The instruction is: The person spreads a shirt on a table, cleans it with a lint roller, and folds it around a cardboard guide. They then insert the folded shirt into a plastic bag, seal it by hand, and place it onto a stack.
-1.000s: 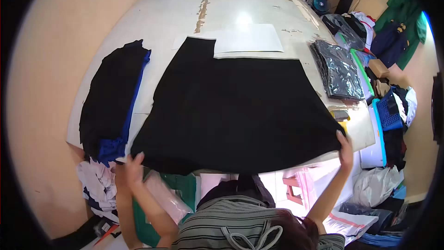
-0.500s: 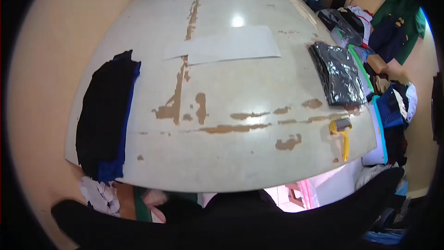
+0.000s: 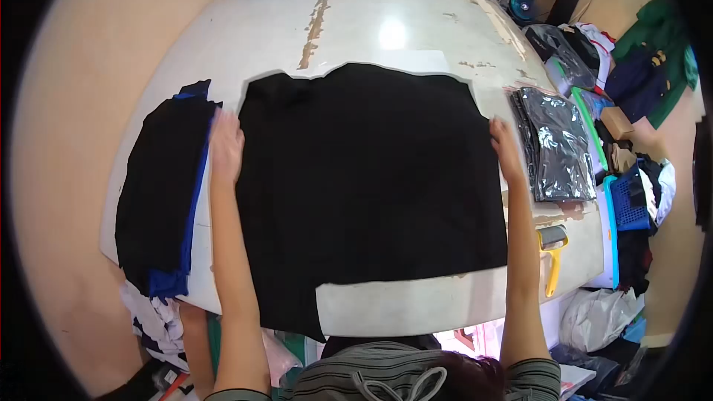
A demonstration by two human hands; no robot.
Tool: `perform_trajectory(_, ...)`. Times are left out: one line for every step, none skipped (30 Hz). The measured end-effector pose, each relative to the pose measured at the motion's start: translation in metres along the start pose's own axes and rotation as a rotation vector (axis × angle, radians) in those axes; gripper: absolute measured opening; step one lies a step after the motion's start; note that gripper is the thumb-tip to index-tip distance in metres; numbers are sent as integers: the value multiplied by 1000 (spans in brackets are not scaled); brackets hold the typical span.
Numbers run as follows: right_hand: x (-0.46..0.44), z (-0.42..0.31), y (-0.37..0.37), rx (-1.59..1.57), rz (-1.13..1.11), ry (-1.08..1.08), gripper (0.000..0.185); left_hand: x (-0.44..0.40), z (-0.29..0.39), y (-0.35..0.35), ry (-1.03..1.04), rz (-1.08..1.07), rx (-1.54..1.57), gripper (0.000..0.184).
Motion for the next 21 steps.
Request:
perform_trajectory(22, 12, 3, 187, 3, -72, 43, 21, -17, -18, -21, 0, -305, 59)
perform_trajectory(46, 28, 4, 374, 8, -147, 41, 45, -28, -31, -44, -2, -608, 57)
perform_trajectory(69, 52, 5, 504, 26, -213, 37, 81, -27, -36, -60, -64, -886, 58)
perform_trajectory(88, 90, 4, 499, 3, -215, 38, 100, -39, -77, 84, -92, -1290, 60)
perform_trajectory(116, 102, 0, 681, 16, -178, 40, 129, -42, -94, -5, 5, -1519, 62)
perform_trajectory(140, 108, -4, 862, 31, -141, 41, 153, -45, -116, 78, 5, -1596, 61)
perform_trajectory(163, 103, -5, 982, 47, -96, 41, 177, -44, -132, 53, 64, -1670, 61)
perform_trajectory(186, 98, -5, 1102, 61, -47, 41, 199, -43, -146, 22, 122, -1743, 60)
perform_trajectory(198, 105, -8, 1072, 52, -25, 43, 219, -41, -152, 25, 118, -1776, 58)
perform_trajectory(210, 110, -12, 1097, 79, -23, 44, 233, -38, -158, 28, 115, -1810, 56)
perform_trajectory(221, 114, -13, 1121, 103, -18, 44, 246, -37, -163, 8, 123, -1829, 55)
perform_trajectory(232, 113, -14, 1121, 103, 30, 44, 255, -35, -164, 19, 115, -1822, 55)
perform_trajectory(243, 115, -17, 1141, 112, 38, 43, 262, -33, -165, 30, 109, -1814, 55)
perform_trajectory(252, 116, -19, 1160, 124, 44, 43, 269, -31, -166, 27, 109, -1835, 56)
perform_trajectory(261, 116, -21, 1155, 121, 63, 42, 276, -28, -169, 24, 111, -1838, 56)
perform_trajectory(270, 117, -21, 1154, 120, 64, 42, 281, -25, -172, 32, 103, -1816, 56)
perform_trajectory(280, 119, -23, 1163, 130, 75, 42, 286, -23, -174, 39, 93, -1792, 56)
perform_trajectory(289, 120, -24, 1174, 140, 87, 42, 291, -19, -171, 53, 81, -1779, 57)
perform_trajectory(299, 118, -24, 1171, 151, 85, 42, 297, -18, -173, 49, 80, -1779, 57)
perform_trajectory(307, 118, -25, 1171, 150, 86, 42, 301, -16, -175, 55, 67, -1772, 57)
perform_trajectory(313, 118, -25, 1157, 163, 95, 42, 304, -13, -176, 64, 56, -1767, 57)
Point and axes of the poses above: each hand's wrist, its own x-axis away from the middle knuckle, its own y-axis out of the palm, z = x × y, the point moved 1 cm from there along -x, towards the middle knuckle, and after that the axes turned 15 degrees about x, right-handed, at the moved point
